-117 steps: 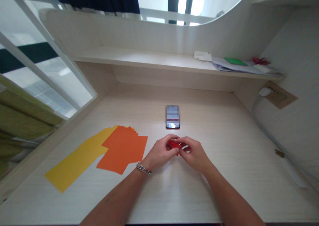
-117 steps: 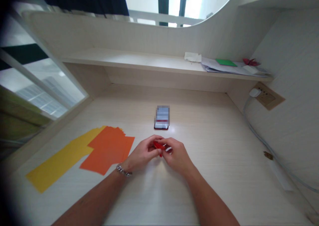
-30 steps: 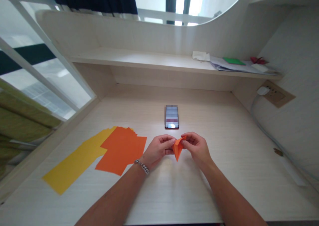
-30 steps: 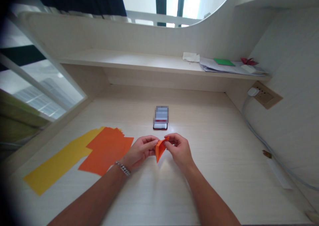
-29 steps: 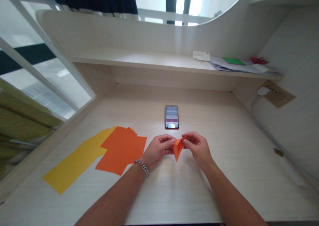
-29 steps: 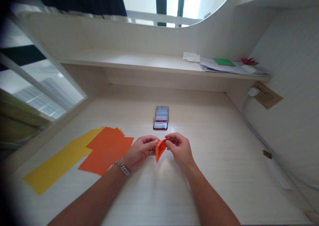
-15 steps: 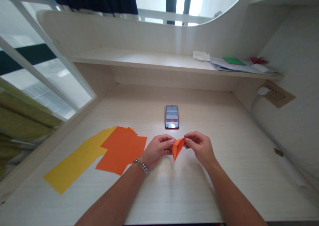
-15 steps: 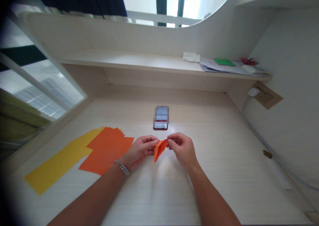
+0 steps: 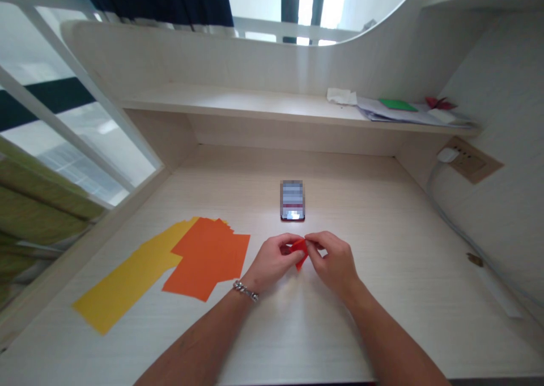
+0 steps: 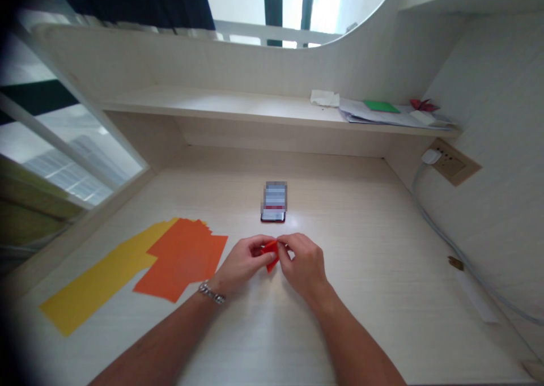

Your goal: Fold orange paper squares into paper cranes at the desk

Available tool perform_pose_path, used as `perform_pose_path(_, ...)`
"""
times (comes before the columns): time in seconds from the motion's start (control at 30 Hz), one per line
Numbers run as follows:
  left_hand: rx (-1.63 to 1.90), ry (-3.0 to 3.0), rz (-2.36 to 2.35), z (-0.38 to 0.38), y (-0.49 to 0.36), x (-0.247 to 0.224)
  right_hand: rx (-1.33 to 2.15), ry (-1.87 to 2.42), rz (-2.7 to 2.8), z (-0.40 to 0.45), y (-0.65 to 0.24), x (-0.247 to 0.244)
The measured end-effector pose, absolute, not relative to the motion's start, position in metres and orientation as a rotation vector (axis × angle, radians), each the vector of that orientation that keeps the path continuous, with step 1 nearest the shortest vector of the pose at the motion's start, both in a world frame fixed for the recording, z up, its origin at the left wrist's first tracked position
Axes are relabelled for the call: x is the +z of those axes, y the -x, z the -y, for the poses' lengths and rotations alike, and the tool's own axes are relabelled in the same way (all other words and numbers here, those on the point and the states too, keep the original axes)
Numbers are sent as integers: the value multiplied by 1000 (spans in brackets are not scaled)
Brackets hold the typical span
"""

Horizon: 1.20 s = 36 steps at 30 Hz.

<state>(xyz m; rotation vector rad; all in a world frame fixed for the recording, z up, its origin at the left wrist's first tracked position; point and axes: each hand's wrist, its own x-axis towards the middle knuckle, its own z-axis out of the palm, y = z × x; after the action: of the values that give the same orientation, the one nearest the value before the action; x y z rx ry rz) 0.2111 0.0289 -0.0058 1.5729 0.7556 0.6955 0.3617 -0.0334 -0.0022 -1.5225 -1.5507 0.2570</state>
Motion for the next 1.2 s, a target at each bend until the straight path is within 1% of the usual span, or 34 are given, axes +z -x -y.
perform_pose_path(0.17,719,-1742,-840,-27,-213,-13,198,1530,1532,32,-358,-5)
perform_pose_path(0.3,765,-1773,-864,-26,-213,-15,233,1500,1478,32,-352,-3)
perform_pose_path(0.5,803,-1508,-913,-33,-212,-17,623,1448,1125,25,-361,-5)
perform_pose_path(0.6,821,-1367,-868,-35,-212,-17,856,1424,1079,20,-369,-10)
perform_pose_path(0.73,837,-1381,-828,-35,-211,-17,1065,1357,1036,18,-370,-13)
perform_pose_path(0.87,836,-1473,-870,-33,-211,-17,1159,1330,1013,20,-368,-12)
perform_pose_path(1.2,836,-1692,-914,-28,-212,-15,1245,1268,1056,21,-370,-9)
